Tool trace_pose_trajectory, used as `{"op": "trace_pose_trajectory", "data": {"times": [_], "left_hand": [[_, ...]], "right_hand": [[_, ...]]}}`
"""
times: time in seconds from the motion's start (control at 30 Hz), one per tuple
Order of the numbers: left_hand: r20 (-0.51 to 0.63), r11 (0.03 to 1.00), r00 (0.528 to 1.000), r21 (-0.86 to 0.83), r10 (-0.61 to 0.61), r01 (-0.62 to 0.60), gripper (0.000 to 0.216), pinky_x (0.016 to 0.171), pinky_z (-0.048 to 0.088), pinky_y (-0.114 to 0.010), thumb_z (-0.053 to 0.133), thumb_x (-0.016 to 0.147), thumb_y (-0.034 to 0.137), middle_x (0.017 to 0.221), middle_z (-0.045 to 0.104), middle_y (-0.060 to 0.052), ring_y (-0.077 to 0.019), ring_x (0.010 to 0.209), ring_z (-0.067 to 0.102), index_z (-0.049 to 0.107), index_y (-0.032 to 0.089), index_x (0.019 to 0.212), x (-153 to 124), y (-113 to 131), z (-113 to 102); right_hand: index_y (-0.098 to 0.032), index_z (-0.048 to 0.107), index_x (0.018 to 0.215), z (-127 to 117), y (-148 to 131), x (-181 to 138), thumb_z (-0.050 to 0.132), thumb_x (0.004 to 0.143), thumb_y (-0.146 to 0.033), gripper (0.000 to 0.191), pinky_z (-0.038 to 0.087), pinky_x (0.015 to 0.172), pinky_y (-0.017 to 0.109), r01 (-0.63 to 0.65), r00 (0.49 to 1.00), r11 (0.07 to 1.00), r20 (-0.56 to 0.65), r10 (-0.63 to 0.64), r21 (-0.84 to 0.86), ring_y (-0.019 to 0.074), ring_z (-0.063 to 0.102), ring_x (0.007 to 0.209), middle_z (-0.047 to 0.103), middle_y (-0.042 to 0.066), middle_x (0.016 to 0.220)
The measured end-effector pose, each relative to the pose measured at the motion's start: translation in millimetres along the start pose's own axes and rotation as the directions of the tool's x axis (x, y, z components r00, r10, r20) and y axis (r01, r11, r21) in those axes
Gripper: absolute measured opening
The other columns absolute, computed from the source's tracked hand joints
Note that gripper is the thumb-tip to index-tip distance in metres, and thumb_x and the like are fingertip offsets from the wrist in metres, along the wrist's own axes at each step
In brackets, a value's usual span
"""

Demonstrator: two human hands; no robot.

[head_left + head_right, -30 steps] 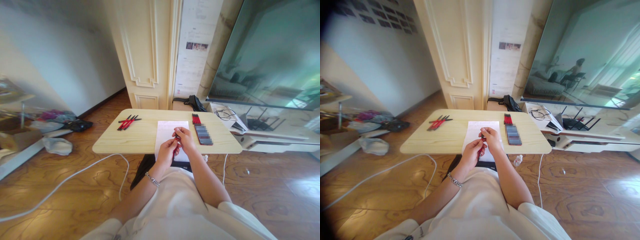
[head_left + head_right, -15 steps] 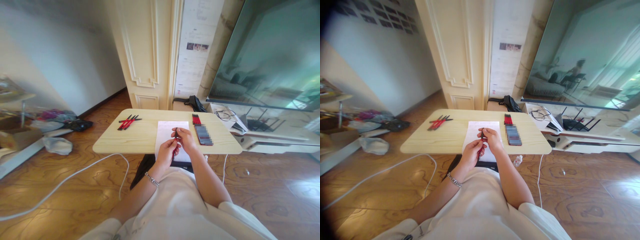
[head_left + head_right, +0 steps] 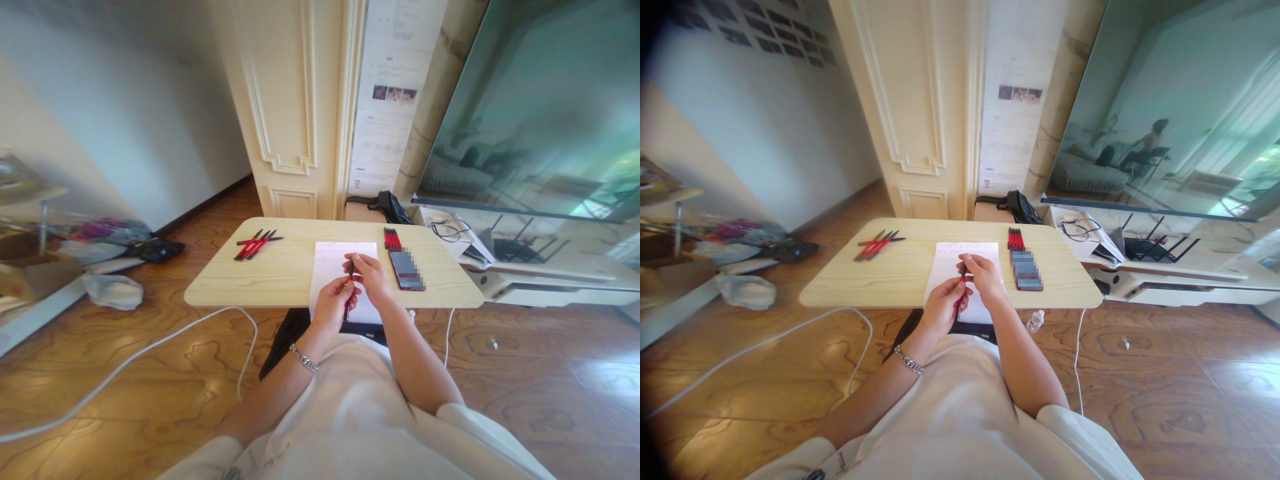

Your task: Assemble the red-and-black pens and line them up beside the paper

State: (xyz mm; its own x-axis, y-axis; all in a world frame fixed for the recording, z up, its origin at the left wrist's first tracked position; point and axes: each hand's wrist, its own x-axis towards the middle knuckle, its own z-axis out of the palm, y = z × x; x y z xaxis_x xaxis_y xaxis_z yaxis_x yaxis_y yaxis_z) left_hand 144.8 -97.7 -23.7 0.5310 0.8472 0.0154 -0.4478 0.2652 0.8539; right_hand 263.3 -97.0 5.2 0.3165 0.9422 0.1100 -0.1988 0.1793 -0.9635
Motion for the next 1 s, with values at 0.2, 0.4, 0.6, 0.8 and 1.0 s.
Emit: {"op": "trace_pose_trajectory", "data": {"times": [0.2, 0.4, 0.6, 0.8, 1.0], "left_hand": [[0.007, 1.0, 1.0, 0.013, -0.004, 0.003, 0.034, 0.049, 0.035, -0.022, 0.072, 0.073, 0.037, 0.07, 0.062, -0.004, -0.0083, 0.053, 0.05, 0.065, 0.014, 0.098, 0.0, -1.8, -0.9], [-0.003, 1.0, 1.0, 0.016, -0.002, 0.002, 0.036, 0.05, 0.036, -0.022, 0.073, 0.072, 0.037, 0.071, 0.063, -0.004, -0.0086, 0.053, 0.051, 0.065, 0.014, 0.099, 0.2, -2.4, -1.3], [-0.01, 1.0, 1.0, 0.017, 0.004, -0.004, 0.035, 0.05, 0.037, -0.022, 0.074, 0.072, 0.038, 0.075, 0.063, -0.005, -0.0083, 0.054, 0.052, 0.065, 0.014, 0.096, 0.2, -4.0, -3.2], [-0.01, 0.999, 1.0, 0.036, 0.02, -0.02, 0.034, 0.051, 0.037, -0.022, 0.072, 0.074, 0.038, 0.079, 0.063, -0.005, -0.0079, 0.056, 0.052, 0.065, 0.014, 0.097, 0.2, -3.6, -3.0], [-0.014, 0.999, 1.0, 0.036, 0.015, -0.015, 0.035, 0.049, 0.035, -0.022, 0.073, 0.073, 0.036, 0.077, 0.063, -0.005, -0.0079, 0.053, 0.051, 0.064, 0.014, 0.099, -0.8, -4.3, -2.7]], "right_hand": [[-0.017, 0.064, 0.088, -1.9, 0.3, -0.1, 0.072, 0.071, -0.046, 0.034, 0.047, 0.06, 0.025, 0.015, 1.0, 1.0, 0.003, -0.015, 0.014, 0.0134, 0.059, 0.068, 0.066, 0.003, 0.075], [-0.017, 0.066, 0.09, -2.4, 2.0, 0.4, 0.071, 0.071, -0.048, 0.037, 0.049, 0.062, 0.026, 0.029, 0.999, 0.999, -0.029, -0.03, -0.033, 0.0142, 0.06, 0.071, 0.067, 0.004, 0.078], [-0.016, 0.066, 0.09, -3.3, -0.5, -1.1, 0.071, 0.071, -0.044, 0.034, 0.049, 0.062, 0.026, -0.023, 0.999, 1.0, 0.022, 0.023, 0.002, 0.0148, 0.061, 0.071, 0.068, 0.005, 0.079], [-0.017, 0.066, 0.091, -3.9, 0.8, -1.3, 0.072, 0.07, -0.046, 0.036, 0.05, 0.063, 0.027, 0.011, 1.0, 0.999, -0.011, -0.012, -0.043, 0.0133, 0.06, 0.069, 0.066, 0.003, 0.076], [-0.016, 0.065, 0.091, -8.0, 2.1, 0.5, 0.072, 0.071, -0.04, 0.032, 0.05, 0.069, 0.03, -0.027, 0.998, 1.0, 0.056, 0.028, -0.009, 0.0145, 0.062, 0.07, 0.069, 0.005, 0.079]]}}
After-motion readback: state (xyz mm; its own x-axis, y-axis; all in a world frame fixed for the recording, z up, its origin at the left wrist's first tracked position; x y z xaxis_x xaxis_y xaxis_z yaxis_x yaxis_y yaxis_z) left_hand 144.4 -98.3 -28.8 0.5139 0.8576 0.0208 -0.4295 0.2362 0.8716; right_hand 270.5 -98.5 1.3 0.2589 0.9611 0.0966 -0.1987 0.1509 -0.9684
